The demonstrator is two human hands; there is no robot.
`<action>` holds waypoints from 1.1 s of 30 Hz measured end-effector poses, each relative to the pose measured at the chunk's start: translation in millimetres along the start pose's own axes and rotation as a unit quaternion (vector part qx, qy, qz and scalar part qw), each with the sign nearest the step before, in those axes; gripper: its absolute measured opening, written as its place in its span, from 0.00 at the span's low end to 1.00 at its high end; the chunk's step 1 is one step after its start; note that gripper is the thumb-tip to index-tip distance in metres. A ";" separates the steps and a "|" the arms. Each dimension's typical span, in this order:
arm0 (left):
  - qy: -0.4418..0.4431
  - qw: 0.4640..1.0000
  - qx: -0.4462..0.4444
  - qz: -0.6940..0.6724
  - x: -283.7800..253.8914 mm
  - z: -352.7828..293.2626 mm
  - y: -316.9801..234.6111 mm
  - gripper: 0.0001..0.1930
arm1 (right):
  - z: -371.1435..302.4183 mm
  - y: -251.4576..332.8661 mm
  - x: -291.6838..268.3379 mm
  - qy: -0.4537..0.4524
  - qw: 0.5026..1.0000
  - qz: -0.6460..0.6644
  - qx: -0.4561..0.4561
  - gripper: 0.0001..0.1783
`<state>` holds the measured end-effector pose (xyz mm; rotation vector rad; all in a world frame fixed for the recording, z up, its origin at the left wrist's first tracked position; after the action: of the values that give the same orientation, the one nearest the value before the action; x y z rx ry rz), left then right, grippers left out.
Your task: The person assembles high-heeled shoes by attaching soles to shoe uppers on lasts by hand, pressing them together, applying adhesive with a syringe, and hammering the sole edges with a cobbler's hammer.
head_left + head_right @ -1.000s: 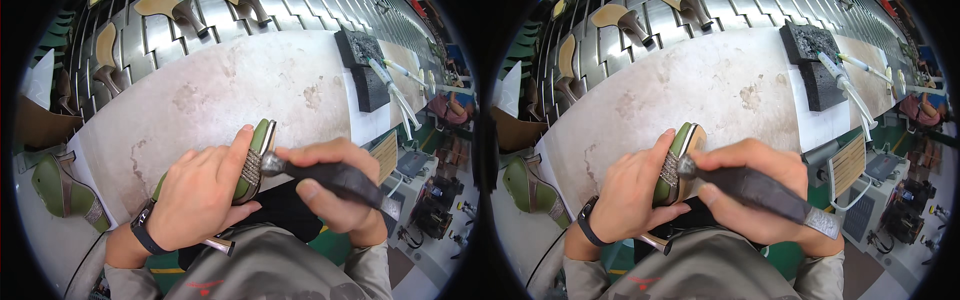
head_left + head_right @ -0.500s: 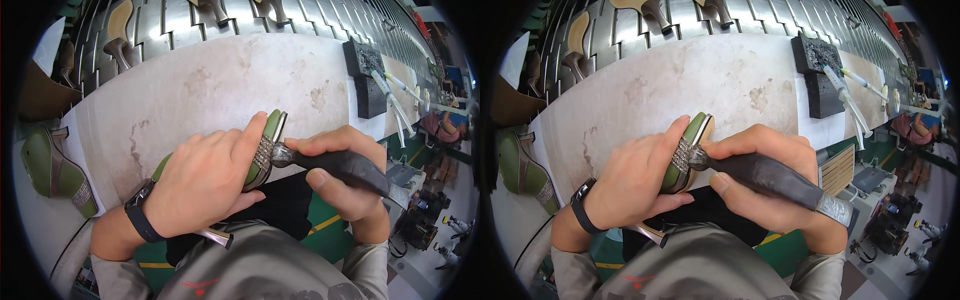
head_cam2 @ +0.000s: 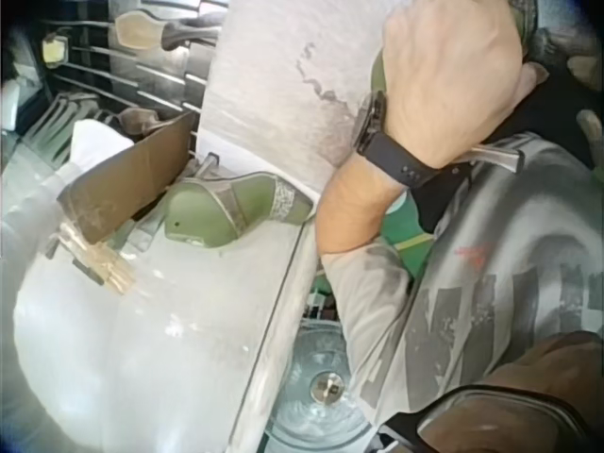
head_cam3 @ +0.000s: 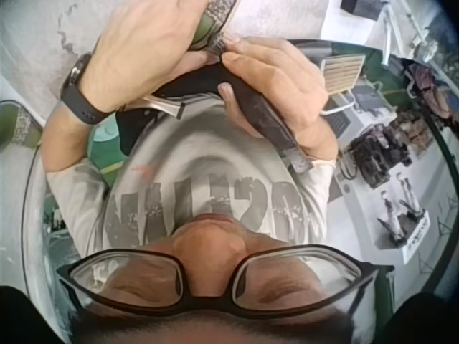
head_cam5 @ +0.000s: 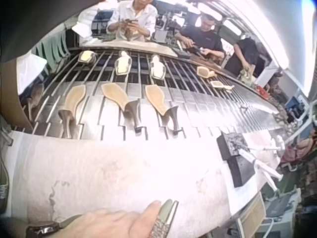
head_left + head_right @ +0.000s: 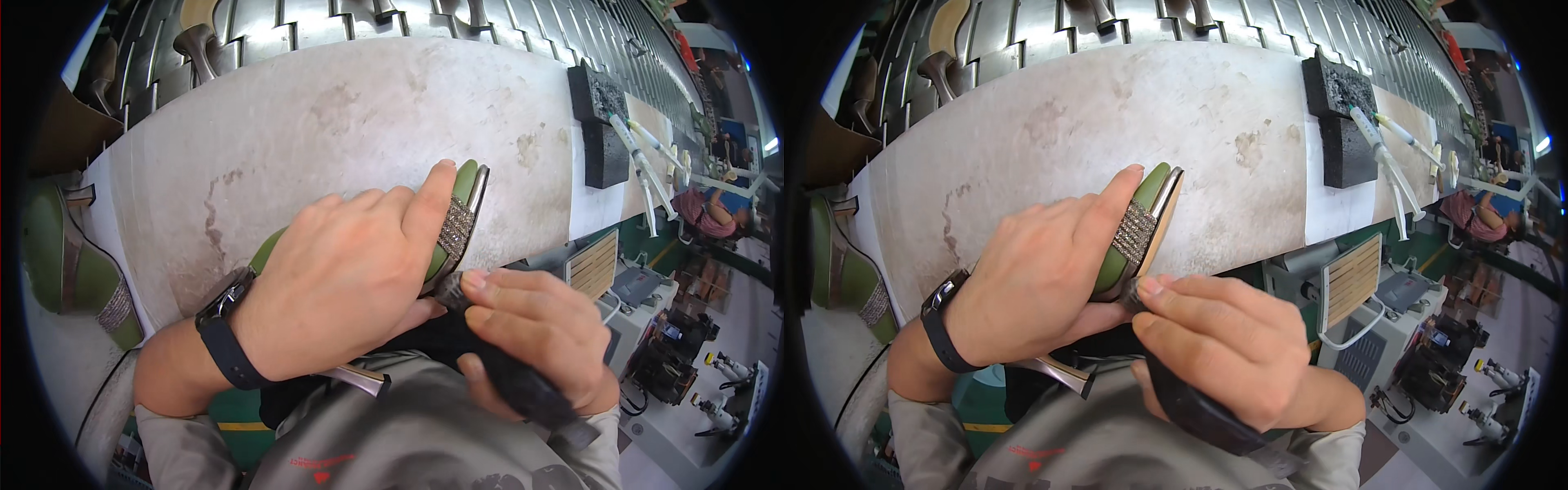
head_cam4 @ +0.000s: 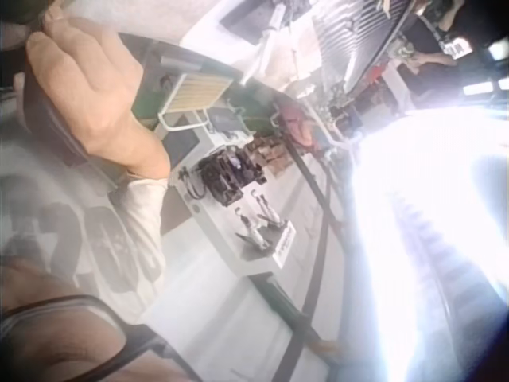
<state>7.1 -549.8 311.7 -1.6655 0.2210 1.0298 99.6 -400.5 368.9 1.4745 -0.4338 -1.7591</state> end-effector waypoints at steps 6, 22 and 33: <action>-0.009 1.000 0.001 -0.001 0.9 0.1 -2.9 0.55 | -23.8 24.4 35.0 -0.067 0.993 -0.085 -0.048 0.18; -0.025 0.997 -0.079 -0.008 -4.3 -4.0 10.1 0.55 | -25.2 -26.7 14.4 -0.209 0.926 0.226 0.217 0.15; -0.026 0.998 -0.034 -0.036 -14.5 -15.8 17.0 0.43 | -25.1 16.2 18.4 -0.147 0.985 0.035 0.086 0.21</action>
<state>-4.0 -574.7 310.4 -1.6921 0.0917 1.0351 128.4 -418.9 361.1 1.2989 -0.7968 -1.9279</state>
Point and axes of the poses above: each hand's wrist, its own z-axis towards the middle knuckle, its own x-axis out of the palm, y = z × x, the point moved 5 cm from there along z, towards the middle knuckle, and after that the axes turned 2 degrees about -y, right-handed, at the moved point
